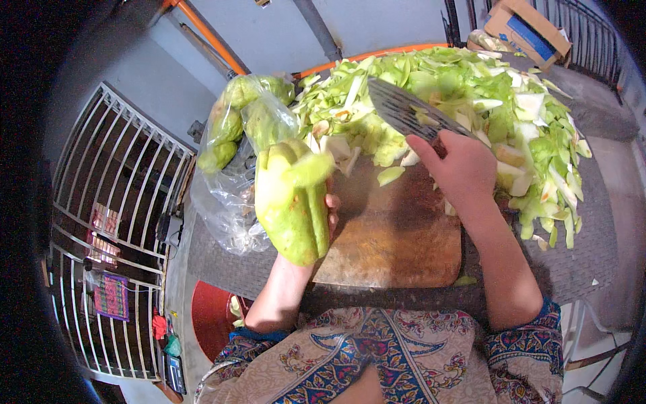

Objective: The person peels and slices a green fruit using a large knife on a wooden cutting board. The person removes the outer skin in strips and then cuts the fruit into smaller pieces, placing them on the board.

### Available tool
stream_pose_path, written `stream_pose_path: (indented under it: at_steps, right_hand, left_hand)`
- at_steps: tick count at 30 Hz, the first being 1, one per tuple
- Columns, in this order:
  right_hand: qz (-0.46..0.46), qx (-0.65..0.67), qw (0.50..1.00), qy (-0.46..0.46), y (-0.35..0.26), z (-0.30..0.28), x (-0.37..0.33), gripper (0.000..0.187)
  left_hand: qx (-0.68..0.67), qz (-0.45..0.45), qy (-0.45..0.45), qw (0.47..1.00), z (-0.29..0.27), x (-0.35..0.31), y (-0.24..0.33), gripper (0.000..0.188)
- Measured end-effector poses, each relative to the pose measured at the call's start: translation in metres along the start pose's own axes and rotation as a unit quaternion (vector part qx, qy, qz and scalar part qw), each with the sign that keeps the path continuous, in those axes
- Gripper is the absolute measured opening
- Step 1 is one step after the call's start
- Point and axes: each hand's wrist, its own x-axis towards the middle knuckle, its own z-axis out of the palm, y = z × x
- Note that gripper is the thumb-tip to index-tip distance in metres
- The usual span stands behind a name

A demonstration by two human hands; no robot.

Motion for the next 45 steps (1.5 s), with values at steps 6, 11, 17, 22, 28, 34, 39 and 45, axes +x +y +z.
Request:
stream_pose_path:
  at_steps: [6, 11, 17, 22, 28, 34, 39, 45]
  right_hand:
    - [-0.087, 0.089, 0.991, -0.041, -0.038, -0.018, -0.025, 0.056]
    - [-0.282, 0.116, 0.950, -0.063, -0.057, -0.010, -0.049, 0.054]
    - [-0.318, 0.151, 0.934, -0.062, -0.064, -0.002, -0.063, 0.054]
    - [-0.342, 0.115, 0.930, -0.077, -0.065, -0.005, -0.060, 0.056]
    - [-0.131, 0.016, 0.990, -0.041, -0.029, 0.010, -0.026, 0.059]
    - [0.025, 0.019, 0.999, 0.020, -0.001, -0.011, 0.004, 0.054]
    - [-0.084, 0.112, 0.987, -0.076, -0.038, -0.016, -0.027, 0.056]
    - [-0.246, 0.114, 0.957, -0.105, -0.058, -0.006, -0.054, 0.055]
  left_hand:
    - [-0.048, -0.063, -0.091, 0.993, -0.015, 0.007, 0.005, 0.052]
    - [-0.045, -0.057, 0.026, 0.997, -0.005, 0.001, -0.008, 0.065]
    - [-0.002, -0.044, 0.001, 0.999, 0.016, -0.011, -0.008, 0.070]
    - [-0.021, -0.053, 0.001, 0.998, 0.000, -0.009, -0.002, 0.073]
    - [-0.099, -0.124, -0.099, 0.982, -0.026, -0.003, 0.007, 0.076]
    - [-0.095, -0.044, -0.008, 0.994, -0.002, -0.004, -0.006, 0.075]
    - [-0.050, -0.047, -0.044, 0.997, -0.012, 0.000, 0.002, 0.052]
    - [-0.115, -0.052, -0.070, 0.990, 0.013, -0.005, -0.010, 0.066]
